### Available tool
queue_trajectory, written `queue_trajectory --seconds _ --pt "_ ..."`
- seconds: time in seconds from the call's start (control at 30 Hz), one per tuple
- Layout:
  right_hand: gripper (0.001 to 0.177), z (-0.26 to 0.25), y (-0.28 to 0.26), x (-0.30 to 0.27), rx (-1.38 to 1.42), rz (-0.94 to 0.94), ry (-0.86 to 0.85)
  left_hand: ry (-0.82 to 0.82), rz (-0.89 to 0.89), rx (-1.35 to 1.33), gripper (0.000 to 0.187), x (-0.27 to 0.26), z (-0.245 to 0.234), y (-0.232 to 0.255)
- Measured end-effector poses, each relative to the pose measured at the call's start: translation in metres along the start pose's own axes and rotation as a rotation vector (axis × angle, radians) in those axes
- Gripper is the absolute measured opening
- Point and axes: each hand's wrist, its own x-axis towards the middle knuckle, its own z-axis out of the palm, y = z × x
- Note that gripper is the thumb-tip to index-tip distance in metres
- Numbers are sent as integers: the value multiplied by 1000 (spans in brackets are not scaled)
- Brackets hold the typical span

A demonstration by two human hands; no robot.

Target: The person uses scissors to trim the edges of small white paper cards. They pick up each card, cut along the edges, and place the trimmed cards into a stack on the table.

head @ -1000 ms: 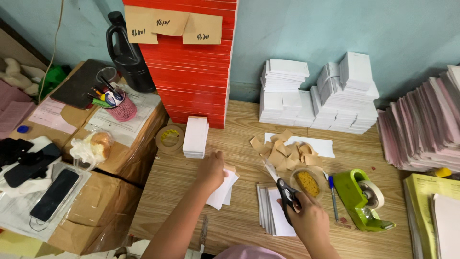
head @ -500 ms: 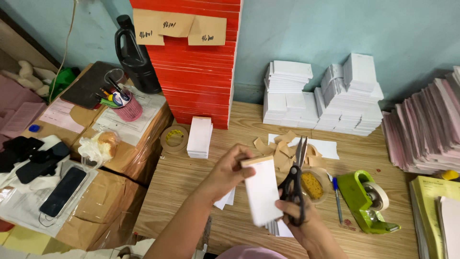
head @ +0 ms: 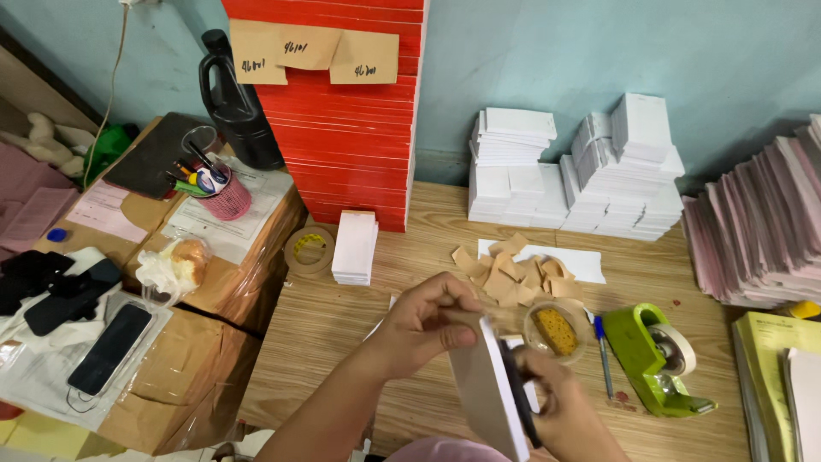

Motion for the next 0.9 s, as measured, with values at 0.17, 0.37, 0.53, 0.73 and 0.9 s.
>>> queue_trajectory --seconds 0.17,0.37,0.53,0.73,0.9 --pt "30 -9 -1 -5 -356 -186 245 76 -134 103 24 -1 11 32" --pt "21 -8 5 -7 -378 -264 339 90 -162 247 22 0 17 44" --pt "19 -8 37 -5 -330 -308 369 104 -172 252 20 0 16 42" --pt "40 -23 1 8 -362 -238 262 52 -80 30 23 5 3 32" --pt "42 -30 -15 11 -422 -362 240 -71 -15 -167 17 8 -1 29"
